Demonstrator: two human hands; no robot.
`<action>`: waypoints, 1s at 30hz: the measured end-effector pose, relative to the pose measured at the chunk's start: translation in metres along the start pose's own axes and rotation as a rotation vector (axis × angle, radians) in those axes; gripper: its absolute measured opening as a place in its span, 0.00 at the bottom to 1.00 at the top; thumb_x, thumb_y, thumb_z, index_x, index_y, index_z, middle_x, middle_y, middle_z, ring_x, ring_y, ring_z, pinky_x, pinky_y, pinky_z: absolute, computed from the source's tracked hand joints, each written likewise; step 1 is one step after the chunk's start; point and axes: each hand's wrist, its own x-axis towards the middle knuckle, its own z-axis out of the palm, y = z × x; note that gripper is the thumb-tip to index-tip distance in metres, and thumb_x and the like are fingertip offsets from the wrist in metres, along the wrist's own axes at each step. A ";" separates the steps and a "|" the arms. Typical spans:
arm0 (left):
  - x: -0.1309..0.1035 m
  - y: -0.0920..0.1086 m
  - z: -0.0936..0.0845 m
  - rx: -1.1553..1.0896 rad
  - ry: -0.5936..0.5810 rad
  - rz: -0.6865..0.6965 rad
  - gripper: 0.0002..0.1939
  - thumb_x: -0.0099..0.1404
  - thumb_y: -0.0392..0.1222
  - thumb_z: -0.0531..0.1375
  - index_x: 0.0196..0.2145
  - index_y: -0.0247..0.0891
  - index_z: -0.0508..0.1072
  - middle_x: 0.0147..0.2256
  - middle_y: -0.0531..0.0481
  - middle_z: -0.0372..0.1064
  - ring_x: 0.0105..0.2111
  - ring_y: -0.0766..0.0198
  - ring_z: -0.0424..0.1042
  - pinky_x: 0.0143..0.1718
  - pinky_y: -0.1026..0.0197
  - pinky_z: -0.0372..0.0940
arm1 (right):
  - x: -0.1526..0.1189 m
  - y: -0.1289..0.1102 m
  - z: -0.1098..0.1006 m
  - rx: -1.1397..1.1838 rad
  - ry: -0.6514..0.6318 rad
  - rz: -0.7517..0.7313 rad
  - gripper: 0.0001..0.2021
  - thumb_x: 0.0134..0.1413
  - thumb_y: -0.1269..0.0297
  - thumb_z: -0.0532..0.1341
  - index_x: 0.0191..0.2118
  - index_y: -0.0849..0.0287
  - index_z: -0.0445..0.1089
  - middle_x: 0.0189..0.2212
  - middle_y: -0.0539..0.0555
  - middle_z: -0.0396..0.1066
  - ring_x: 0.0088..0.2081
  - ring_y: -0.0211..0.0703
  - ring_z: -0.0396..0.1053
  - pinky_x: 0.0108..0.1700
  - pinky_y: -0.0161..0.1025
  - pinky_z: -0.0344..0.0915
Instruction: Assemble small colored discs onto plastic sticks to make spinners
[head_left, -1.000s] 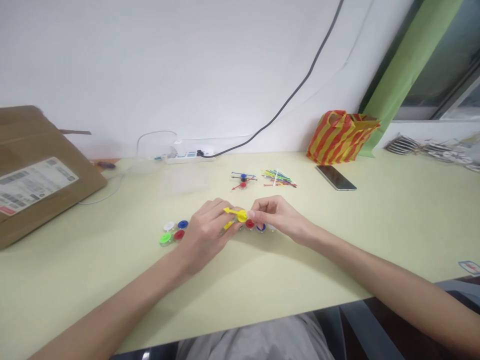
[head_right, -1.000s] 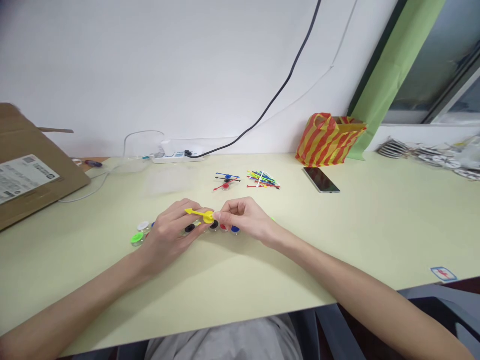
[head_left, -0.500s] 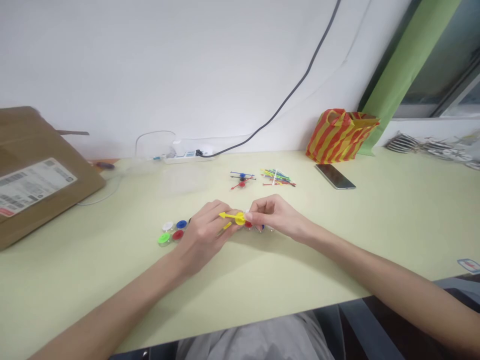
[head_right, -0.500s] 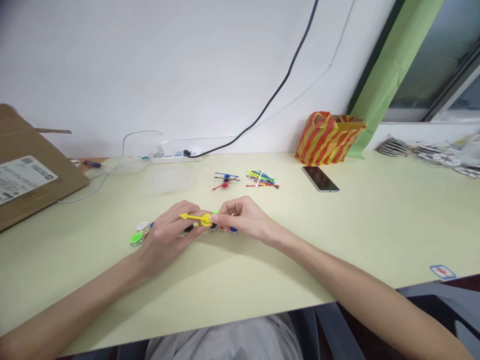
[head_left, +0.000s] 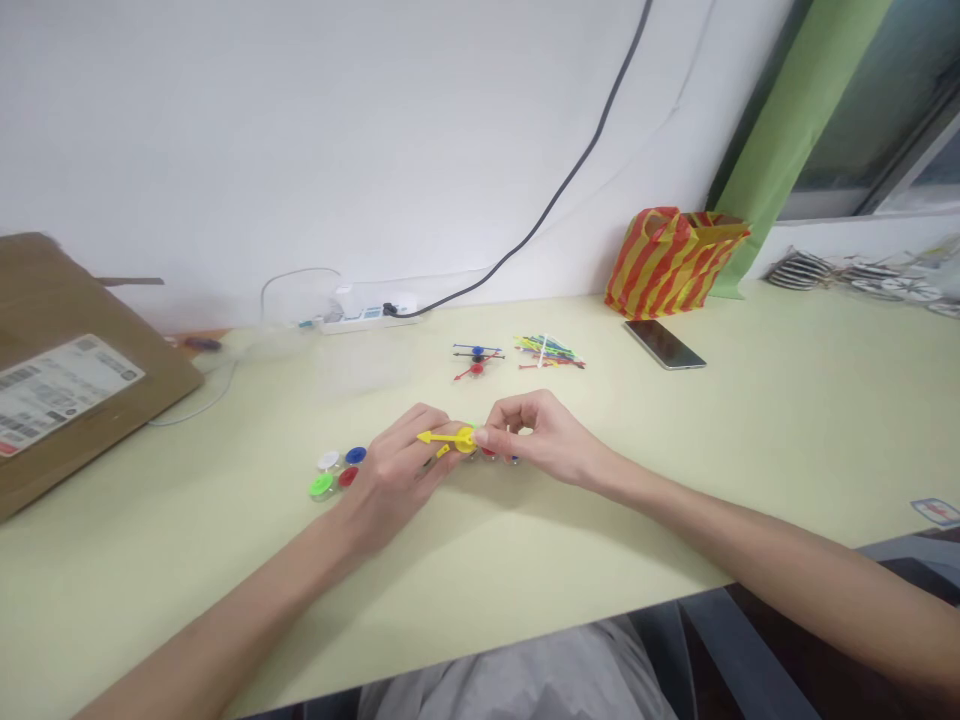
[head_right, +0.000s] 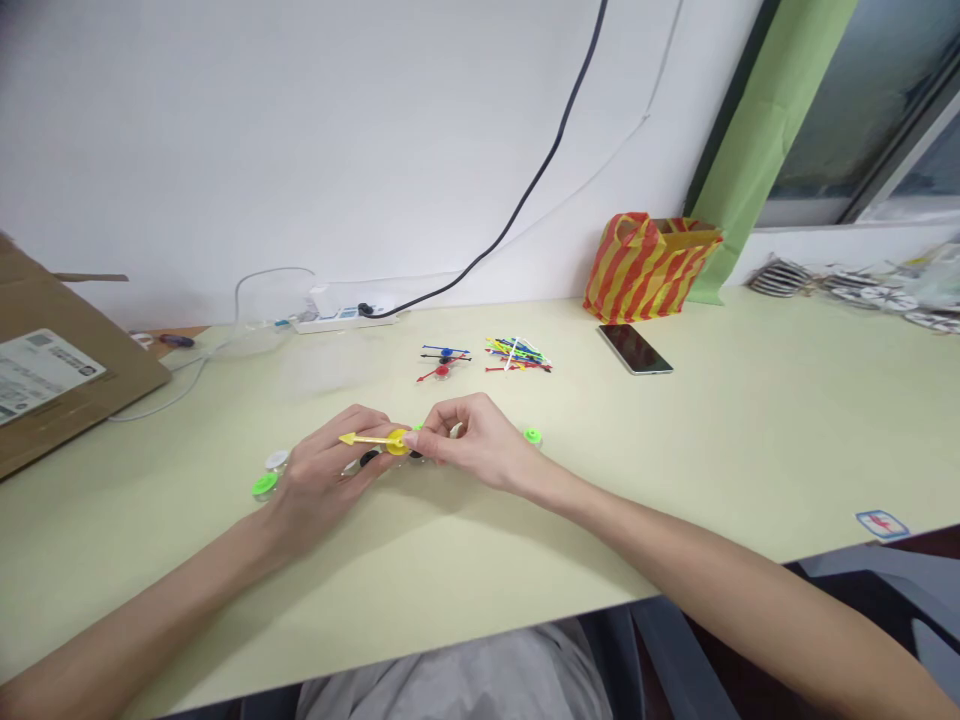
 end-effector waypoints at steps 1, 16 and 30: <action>0.000 0.000 0.000 0.000 -0.004 0.002 0.08 0.70 0.30 0.59 0.44 0.37 0.76 0.36 0.45 0.72 0.36 0.61 0.71 0.34 0.60 0.67 | 0.000 0.000 0.000 -0.004 0.004 0.000 0.21 0.55 0.46 0.69 0.27 0.62 0.73 0.24 0.52 0.72 0.26 0.36 0.64 0.31 0.35 0.59; 0.003 -0.004 -0.001 0.035 0.016 0.097 0.11 0.69 0.28 0.61 0.46 0.38 0.74 0.36 0.47 0.72 0.36 0.61 0.72 0.34 0.60 0.67 | -0.005 0.002 0.006 0.019 0.086 -0.037 0.20 0.55 0.46 0.69 0.28 0.62 0.73 0.25 0.51 0.72 0.28 0.36 0.64 0.32 0.35 0.61; 0.012 -0.003 -0.001 0.122 0.055 0.120 0.02 0.69 0.34 0.63 0.37 0.38 0.74 0.30 0.49 0.72 0.31 0.62 0.70 0.32 0.60 0.66 | -0.005 0.001 0.007 -0.318 0.178 -0.387 0.14 0.67 0.50 0.62 0.38 0.56 0.72 0.33 0.52 0.74 0.38 0.43 0.70 0.44 0.40 0.64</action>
